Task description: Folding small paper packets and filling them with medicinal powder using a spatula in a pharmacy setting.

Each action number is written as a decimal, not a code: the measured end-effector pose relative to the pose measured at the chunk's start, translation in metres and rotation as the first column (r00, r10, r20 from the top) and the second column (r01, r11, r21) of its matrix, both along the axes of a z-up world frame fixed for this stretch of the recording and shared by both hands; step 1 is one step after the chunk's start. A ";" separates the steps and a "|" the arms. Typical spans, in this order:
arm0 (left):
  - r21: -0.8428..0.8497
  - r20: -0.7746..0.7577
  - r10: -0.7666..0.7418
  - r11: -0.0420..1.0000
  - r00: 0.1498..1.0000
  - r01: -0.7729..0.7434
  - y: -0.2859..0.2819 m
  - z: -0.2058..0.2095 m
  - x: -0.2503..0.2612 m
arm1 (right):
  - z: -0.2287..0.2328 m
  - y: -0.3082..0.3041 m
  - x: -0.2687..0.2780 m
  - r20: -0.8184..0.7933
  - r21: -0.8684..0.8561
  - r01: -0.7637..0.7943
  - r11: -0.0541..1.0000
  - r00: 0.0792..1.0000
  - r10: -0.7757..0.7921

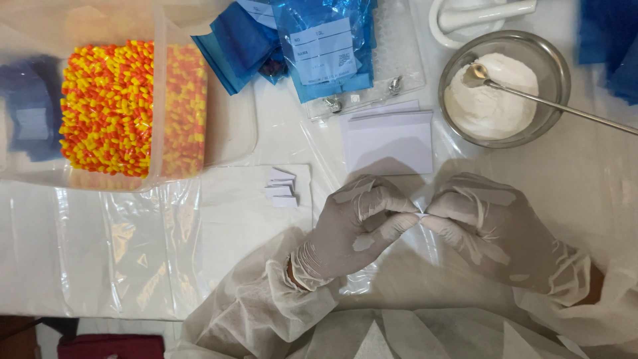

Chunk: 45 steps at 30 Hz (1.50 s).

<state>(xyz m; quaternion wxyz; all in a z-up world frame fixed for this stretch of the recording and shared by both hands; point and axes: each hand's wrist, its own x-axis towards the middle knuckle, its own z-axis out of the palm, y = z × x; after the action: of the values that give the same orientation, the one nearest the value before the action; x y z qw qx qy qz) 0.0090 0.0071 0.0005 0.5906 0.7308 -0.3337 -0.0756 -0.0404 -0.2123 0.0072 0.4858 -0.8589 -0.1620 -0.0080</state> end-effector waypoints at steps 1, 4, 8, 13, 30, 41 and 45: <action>0.014 0.002 0.000 1.000 1.000 -0.001 0.001 0.009 -0.001 | 0.005 0.001 0.002 0.002 0.014 -0.001 1.000 1.000 0.000; 0.089 -0.129 0.089 0.993 0.988 -0.078 0.009 0.041 -0.005 | 0.010 0.000 0.004 0.044 0.031 -0.001 1.000 0.999 0.000; 0.201 -0.095 0.181 0.967 0.979 -0.159 0.047 0.076 -0.007 | -0.003 -0.006 0.000 -0.087 0.031 0.034 0.999 0.996 -0.031; 0.367 0.036 0.361 0.863 0.932 -0.348 0.100 0.059 -0.006 | 0.019 0.007 -0.002 -0.451 0.088 0.239 0.967 0.875 -0.175; 0.435 0.152 0.462 0.762 0.874 -0.479 0.121 0.023 -0.003 | 0.015 0.014 -0.004 -0.541 -0.026 0.401 0.916 0.765 -0.350; 0.429 0.225 0.581 0.662 0.782 -0.615 0.104 0.019 -0.002 | 0.006 0.004 -0.002 -0.393 0.009 0.260 0.966 0.889 -0.235; 0.447 0.406 0.504 0.618 0.762 -0.647 0.115 0.021 -0.008 | -0.018 -0.014 -0.007 -0.055 -0.122 -0.003 0.992 0.998 -0.003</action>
<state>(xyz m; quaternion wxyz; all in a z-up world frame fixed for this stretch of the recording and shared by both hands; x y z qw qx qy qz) 0.0008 0.1221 0.0211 0.2952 0.9422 -0.1110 0.1135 -0.0475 -0.2267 -0.0105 0.4365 -0.8869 -0.1487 0.0258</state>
